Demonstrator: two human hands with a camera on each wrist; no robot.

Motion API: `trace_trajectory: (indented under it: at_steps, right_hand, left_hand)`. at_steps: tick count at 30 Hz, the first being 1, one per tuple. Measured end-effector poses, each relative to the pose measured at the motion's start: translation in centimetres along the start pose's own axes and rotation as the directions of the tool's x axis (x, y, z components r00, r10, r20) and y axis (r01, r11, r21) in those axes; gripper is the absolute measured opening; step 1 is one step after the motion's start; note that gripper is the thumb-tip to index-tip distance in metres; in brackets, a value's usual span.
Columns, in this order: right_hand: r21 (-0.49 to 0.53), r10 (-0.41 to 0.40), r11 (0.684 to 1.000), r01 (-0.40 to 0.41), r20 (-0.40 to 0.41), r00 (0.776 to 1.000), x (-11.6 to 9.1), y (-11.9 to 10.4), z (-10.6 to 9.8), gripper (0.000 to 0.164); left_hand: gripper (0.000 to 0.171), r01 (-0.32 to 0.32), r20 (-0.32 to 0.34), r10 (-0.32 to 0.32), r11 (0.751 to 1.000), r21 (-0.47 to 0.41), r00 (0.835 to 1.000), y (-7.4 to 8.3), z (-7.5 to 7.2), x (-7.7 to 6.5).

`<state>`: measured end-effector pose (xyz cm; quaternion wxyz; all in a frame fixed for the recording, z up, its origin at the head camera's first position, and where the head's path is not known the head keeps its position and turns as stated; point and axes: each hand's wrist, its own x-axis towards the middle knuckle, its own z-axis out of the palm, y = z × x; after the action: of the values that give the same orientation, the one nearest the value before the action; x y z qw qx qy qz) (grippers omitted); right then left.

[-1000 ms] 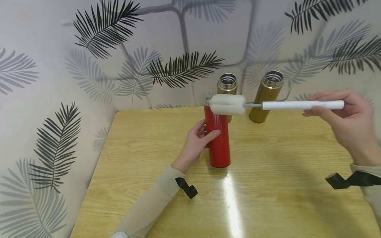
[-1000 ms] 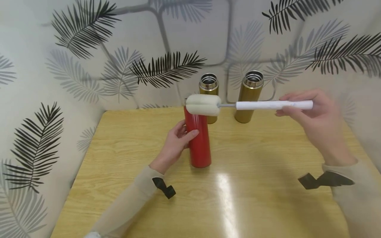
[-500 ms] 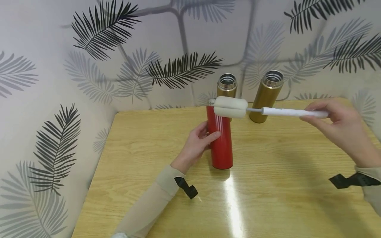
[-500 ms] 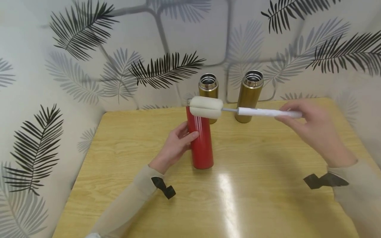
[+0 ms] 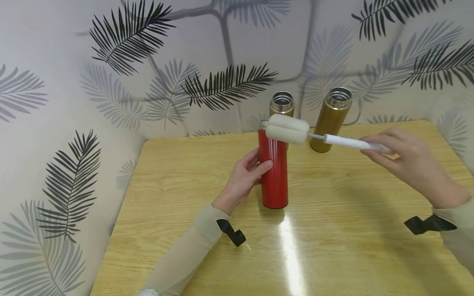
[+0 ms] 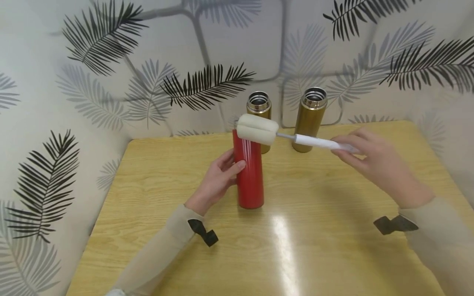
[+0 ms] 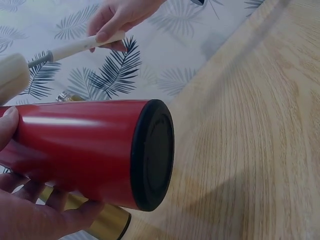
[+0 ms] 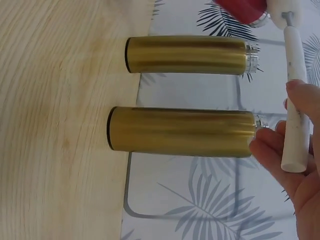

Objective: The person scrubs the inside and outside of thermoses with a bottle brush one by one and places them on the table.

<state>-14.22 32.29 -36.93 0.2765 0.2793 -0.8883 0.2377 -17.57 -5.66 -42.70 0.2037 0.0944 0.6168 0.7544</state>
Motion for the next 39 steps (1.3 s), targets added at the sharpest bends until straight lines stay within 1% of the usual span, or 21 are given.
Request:
trace_trajectory:
  at_steps: [4,8,11,14,16,19,20,21,25,26,27,28,32,35,39]
  right_hand:
    - [-0.032,-0.018,0.999,0.018,0.007,1.000,0.0,0.0,0.3,0.068]
    - [-0.065,-0.017,0.998,0.020,0.058,0.998,0.2,-0.3,0.4,0.072]
    - [-0.075,-0.049,0.996,0.055,0.089,0.995,0.3,-0.3,0.5,0.072]
    - [-0.043,-0.095,0.994,0.100,0.103,0.990,0.3,0.0,0.8,0.063]
    - [-0.011,-0.114,0.993,0.115,0.102,0.988,0.2,0.1,1.0,0.060]
    - [0.045,-0.113,0.993,0.109,0.093,0.989,0.0,0.2,1.5,0.059]
    - [0.060,-0.108,0.993,0.103,0.093,0.990,-0.2,0.2,1.7,0.051]
    - [0.072,-0.108,0.992,0.102,0.090,0.990,-0.3,0.2,1.8,0.049]
    - [0.099,-0.121,0.989,0.111,0.094,0.988,-0.5,0.4,2.2,0.048]
    - [0.099,-0.127,0.988,0.117,0.101,0.987,-0.6,0.4,2.3,0.047]
    - [0.104,-0.134,0.987,0.123,0.105,0.985,-0.6,0.4,2.4,0.055]
    - [0.107,-0.136,0.986,0.124,0.113,0.984,-0.6,0.5,2.4,0.057]
    - [0.104,-0.151,0.985,0.138,0.127,0.980,-1.1,0.4,2.9,0.055]
    - [0.099,-0.163,0.984,0.150,0.141,0.976,-1.6,0.3,3.3,0.056]
    - [0.128,-0.191,0.977,0.170,0.173,0.966,-2.3,0.1,3.8,0.055]
  left_hand:
    - [0.062,0.004,0.010,-0.003,1.000,-0.015,1.000,0.1,0.2,0.0]
    - [0.061,0.004,0.015,-0.004,1.000,-0.019,1.000,0.1,0.3,0.0]
    - [0.060,0.000,0.021,0.000,1.000,-0.010,1.000,0.1,0.3,0.1]
    - [0.060,-0.004,0.031,0.004,1.000,-0.007,1.000,0.1,0.2,0.3]
    - [0.058,-0.004,0.038,0.004,1.000,-0.016,0.999,0.1,0.1,0.4]
    - [0.057,0.002,0.056,0.001,0.999,-0.044,0.998,0.1,0.1,0.4]
    - [0.056,0.005,0.062,-0.002,0.998,-0.056,0.998,0.2,0.1,0.4]
    - [0.055,0.008,0.067,-0.004,0.998,-0.065,0.998,0.1,0.1,0.5]
    - [0.055,0.020,0.077,-0.013,0.995,-0.096,0.997,0.1,0.2,0.6]
    - [0.054,0.020,0.076,-0.013,0.995,-0.099,0.997,0.1,0.2,0.6]
    - [0.054,0.019,0.074,-0.011,0.995,-0.103,0.997,0.1,0.1,0.7]
    - [0.054,0.016,0.071,-0.008,0.994,-0.109,0.997,0.1,0.1,0.7]
    - [0.051,-0.002,0.049,0.008,0.991,-0.133,0.999,0.1,-0.1,1.0]
    - [0.051,-0.002,0.024,0.006,0.989,-0.150,1.000,0.2,-0.4,1.2]
    - [0.050,-0.010,-0.011,0.008,0.988,-0.155,1.000,0.4,-0.8,1.2]
